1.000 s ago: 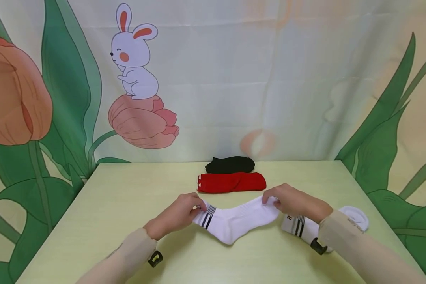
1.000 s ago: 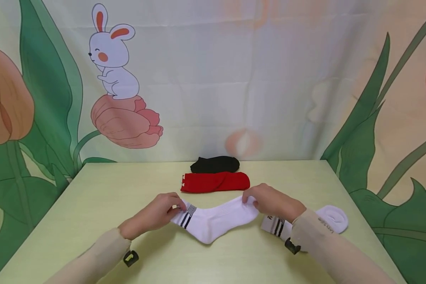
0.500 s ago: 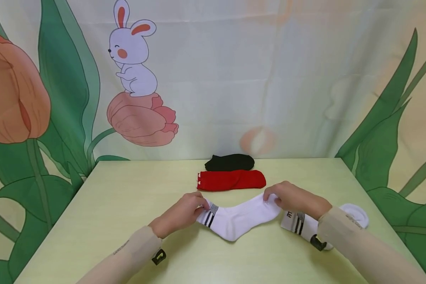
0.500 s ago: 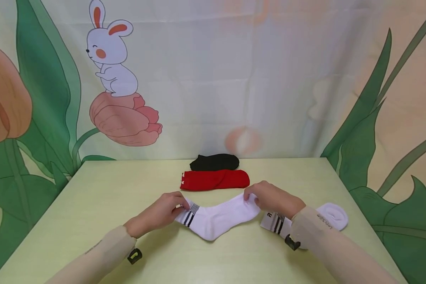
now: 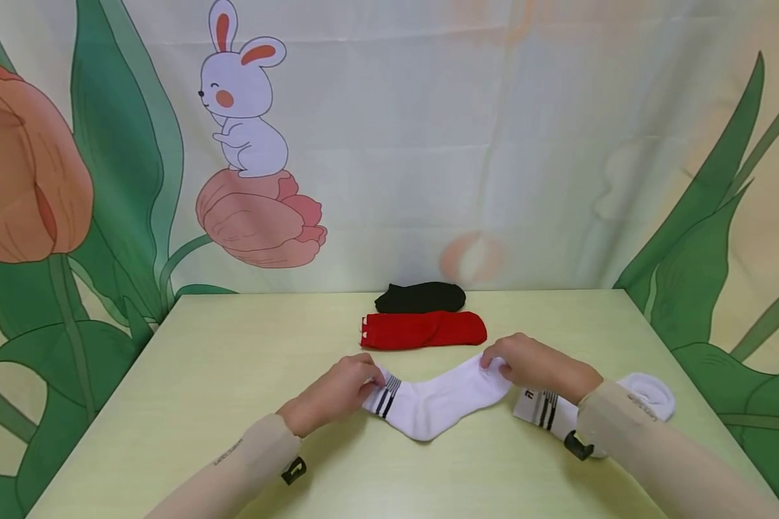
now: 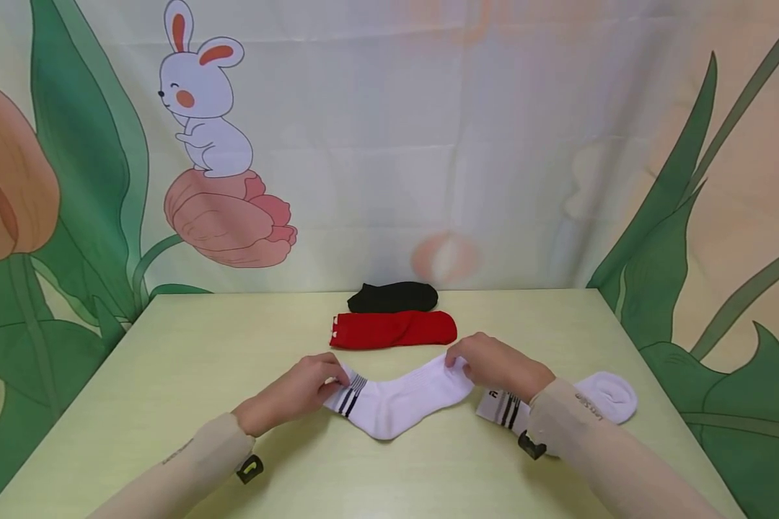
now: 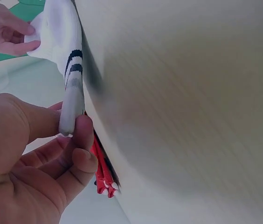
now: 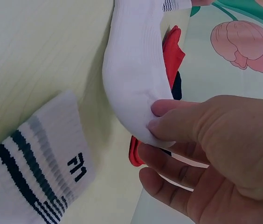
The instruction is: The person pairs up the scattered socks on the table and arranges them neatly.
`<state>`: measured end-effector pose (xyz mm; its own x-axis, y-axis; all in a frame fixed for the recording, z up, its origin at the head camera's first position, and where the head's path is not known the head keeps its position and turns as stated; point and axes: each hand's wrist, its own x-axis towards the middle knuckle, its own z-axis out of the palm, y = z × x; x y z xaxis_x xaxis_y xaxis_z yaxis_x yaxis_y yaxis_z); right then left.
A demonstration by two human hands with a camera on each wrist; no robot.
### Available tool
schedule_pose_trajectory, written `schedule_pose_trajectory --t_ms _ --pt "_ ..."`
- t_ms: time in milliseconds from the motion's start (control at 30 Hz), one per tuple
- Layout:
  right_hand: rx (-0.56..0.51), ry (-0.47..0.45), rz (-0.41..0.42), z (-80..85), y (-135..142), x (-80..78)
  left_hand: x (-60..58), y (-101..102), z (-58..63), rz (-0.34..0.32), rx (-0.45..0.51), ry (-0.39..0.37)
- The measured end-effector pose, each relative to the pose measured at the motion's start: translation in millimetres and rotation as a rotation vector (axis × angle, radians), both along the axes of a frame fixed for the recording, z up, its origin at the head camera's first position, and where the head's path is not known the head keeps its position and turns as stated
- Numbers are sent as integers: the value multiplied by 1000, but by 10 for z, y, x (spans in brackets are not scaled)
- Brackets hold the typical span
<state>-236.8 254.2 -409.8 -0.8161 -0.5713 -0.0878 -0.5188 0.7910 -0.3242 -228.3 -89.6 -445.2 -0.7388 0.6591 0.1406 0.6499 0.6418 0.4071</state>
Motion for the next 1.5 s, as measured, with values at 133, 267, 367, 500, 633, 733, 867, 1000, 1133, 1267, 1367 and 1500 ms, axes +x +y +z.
schedule_pose_trajectory --t_ms 133,267,367,500,633,733,867,1000,1133,1267,1367,1500 --pt "0 -5 -3 -12 -7 -2 -5 7 -8 19 -16 -39" --pt "3 -10 -6 -43 -5 -11 -10 9 -21 39 -29 -83" --pt "-3 -14 -1 -71 -2 -12 -13 8 -31 43 -37 -101" --pt "-16 -10 7 -110 7 -18 -23 3 -50 41 -46 -106" --pt "-19 -10 5 -136 4 -26 -33 1 -75 45 -61 -108" --pt "-12 -16 -5 -152 -3 -31 -40 2 -89 46 -69 -107" --pt "3 -23 -21 -183 -8 -41 -45 4 -97 50 -76 -106" --pt "4 -27 -34 -204 -17 -50 -49 8 -97 63 -96 -107" --pt "7 -30 -44 -227 -21 -59 -46 13 -92 69 -111 -103" --pt "16 -37 -51 -253 -12 -73 -34 18 -76 75 -99 -106" --pt "18 -43 -59 -266 0 -76 -28 20 -73 85 -91 -110" --pt "8 -30 -62 -283 8 -74 -30 17 -76 90 -86 -110"
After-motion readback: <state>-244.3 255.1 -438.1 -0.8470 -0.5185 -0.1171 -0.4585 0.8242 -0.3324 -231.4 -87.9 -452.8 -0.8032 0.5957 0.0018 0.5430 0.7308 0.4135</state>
